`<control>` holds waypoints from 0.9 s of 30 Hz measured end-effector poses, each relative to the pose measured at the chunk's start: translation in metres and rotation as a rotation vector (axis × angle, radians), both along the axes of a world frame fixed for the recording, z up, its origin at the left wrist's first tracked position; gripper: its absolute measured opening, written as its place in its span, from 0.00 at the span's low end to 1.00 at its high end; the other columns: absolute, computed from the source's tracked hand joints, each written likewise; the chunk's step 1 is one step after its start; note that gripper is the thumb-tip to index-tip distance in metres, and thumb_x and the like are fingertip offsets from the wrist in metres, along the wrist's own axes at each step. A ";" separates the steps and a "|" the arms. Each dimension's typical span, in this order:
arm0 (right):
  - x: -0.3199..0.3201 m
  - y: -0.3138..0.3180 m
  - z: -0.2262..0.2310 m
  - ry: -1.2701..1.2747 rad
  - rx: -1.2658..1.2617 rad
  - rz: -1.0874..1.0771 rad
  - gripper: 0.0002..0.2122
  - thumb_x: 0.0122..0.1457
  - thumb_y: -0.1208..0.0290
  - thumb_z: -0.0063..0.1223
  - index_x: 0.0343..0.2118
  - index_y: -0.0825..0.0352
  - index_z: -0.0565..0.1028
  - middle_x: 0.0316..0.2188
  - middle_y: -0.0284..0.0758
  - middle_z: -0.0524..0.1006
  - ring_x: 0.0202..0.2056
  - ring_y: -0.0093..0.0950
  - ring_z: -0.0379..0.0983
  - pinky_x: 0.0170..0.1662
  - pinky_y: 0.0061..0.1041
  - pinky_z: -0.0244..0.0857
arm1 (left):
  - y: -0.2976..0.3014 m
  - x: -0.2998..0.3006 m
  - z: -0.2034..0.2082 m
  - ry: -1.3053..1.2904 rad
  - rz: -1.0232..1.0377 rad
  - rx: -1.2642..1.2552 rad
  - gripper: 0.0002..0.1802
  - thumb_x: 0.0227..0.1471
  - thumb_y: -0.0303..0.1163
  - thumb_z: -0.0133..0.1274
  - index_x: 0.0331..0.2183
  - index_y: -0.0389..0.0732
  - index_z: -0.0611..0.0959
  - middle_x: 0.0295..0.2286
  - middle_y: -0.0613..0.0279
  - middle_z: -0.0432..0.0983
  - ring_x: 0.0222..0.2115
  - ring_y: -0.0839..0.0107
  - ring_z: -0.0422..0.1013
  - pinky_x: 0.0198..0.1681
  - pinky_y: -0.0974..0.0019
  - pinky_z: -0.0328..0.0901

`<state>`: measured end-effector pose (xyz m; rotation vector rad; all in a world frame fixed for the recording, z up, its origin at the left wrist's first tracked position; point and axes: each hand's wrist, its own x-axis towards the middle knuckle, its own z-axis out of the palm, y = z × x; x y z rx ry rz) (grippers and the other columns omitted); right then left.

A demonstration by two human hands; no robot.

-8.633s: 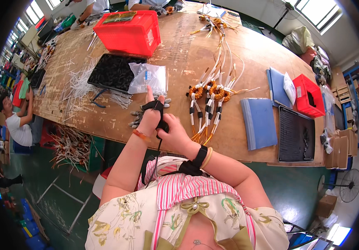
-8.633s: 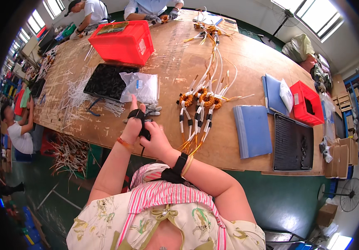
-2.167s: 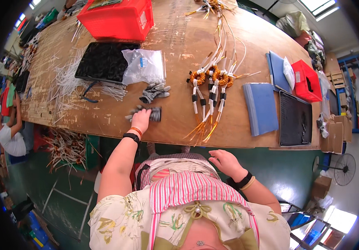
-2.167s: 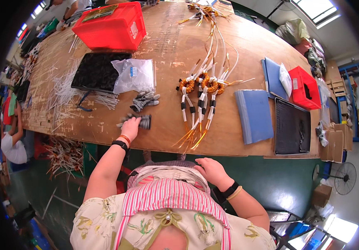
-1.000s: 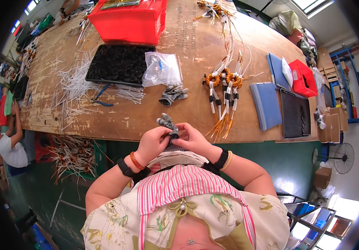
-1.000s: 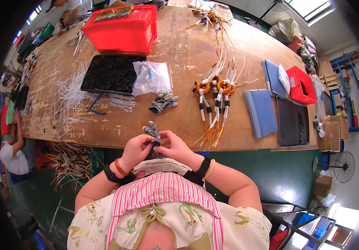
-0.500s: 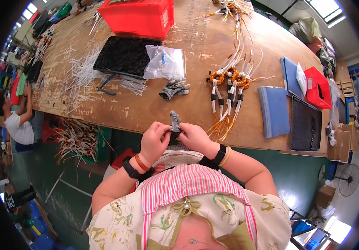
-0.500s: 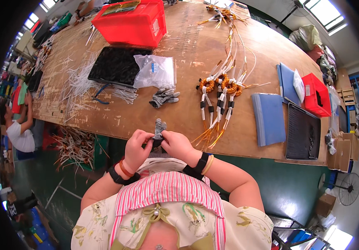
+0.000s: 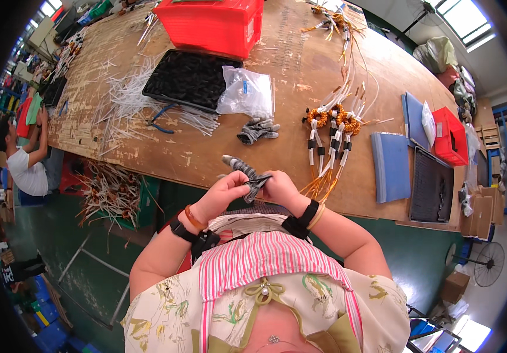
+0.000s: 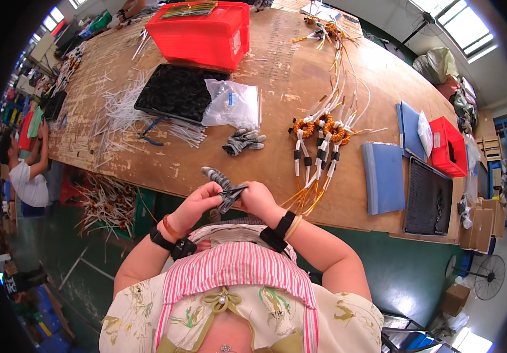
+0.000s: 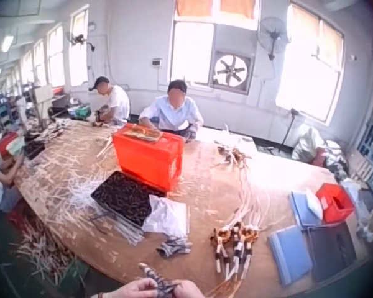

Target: Assembling and organizing electrical wire harnesses with toroid coils at a workstation.

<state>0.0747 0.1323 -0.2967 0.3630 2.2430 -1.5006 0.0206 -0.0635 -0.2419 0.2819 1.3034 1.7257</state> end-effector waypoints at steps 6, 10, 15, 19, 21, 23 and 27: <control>-0.026 -0.028 0.032 -0.698 -0.963 0.088 0.20 0.58 0.62 0.31 0.24 0.75 0.72 0.08 0.32 0.66 0.10 0.22 0.59 0.17 0.20 0.56 | -0.025 -0.020 -0.014 0.779 -0.007 -0.400 0.08 0.41 0.31 0.53 0.25 0.38 0.73 0.17 0.55 0.66 0.19 0.61 0.66 0.24 0.63 0.61; -0.038 -0.033 0.034 -0.744 -1.113 0.110 0.20 0.59 0.63 0.29 0.25 0.76 0.71 0.08 0.33 0.65 0.10 0.22 0.59 0.17 0.21 0.54 | -0.028 -0.024 -0.011 0.858 0.131 -0.471 0.09 0.39 0.31 0.53 0.22 0.39 0.71 0.15 0.52 0.66 0.19 0.53 0.66 0.22 0.59 0.60; -0.025 -0.047 0.039 -0.602 -0.471 0.218 0.19 0.56 0.62 0.32 0.24 0.70 0.76 0.11 0.33 0.70 0.13 0.23 0.65 0.20 0.23 0.61 | -0.040 -0.034 -0.004 0.917 0.371 -0.564 0.10 0.37 0.27 0.54 0.20 0.39 0.68 0.15 0.53 0.66 0.18 0.53 0.65 0.21 0.58 0.58; -0.023 -0.052 0.021 -0.280 -0.020 0.247 0.18 0.55 0.64 0.34 0.23 0.69 0.76 0.14 0.34 0.72 0.14 0.26 0.67 0.21 0.26 0.63 | -0.040 -0.018 -0.008 0.963 0.294 -0.350 0.09 0.35 0.21 0.52 0.19 0.38 0.66 0.14 0.54 0.60 0.16 0.57 0.60 0.20 0.64 0.56; -0.024 -0.051 0.006 -0.287 -0.220 0.022 0.18 0.56 0.63 0.34 0.21 0.69 0.75 0.14 0.36 0.72 0.13 0.27 0.67 0.19 0.25 0.62 | -0.031 -0.015 -0.006 1.001 0.281 -0.320 0.10 0.34 0.23 0.53 0.18 0.39 0.67 0.14 0.55 0.62 0.16 0.55 0.62 0.20 0.62 0.57; -0.030 -0.054 0.003 -0.298 -0.419 -0.189 0.18 0.56 0.63 0.33 0.20 0.69 0.74 0.14 0.37 0.72 0.13 0.27 0.66 0.16 0.25 0.60 | -0.027 -0.022 -0.007 1.321 0.270 -0.374 0.11 0.34 0.26 0.55 0.17 0.41 0.67 0.14 0.57 0.65 0.17 0.55 0.64 0.21 0.59 0.58; -0.047 -0.046 0.031 -0.657 -1.331 -0.078 0.19 0.60 0.59 0.34 0.16 0.64 0.66 0.09 0.27 0.59 0.08 0.19 0.52 0.11 0.19 0.46 | -0.035 -0.027 -0.020 1.472 0.284 -0.439 0.12 0.36 0.31 0.56 0.15 0.42 0.68 0.14 0.59 0.66 0.17 0.58 0.66 0.22 0.59 0.59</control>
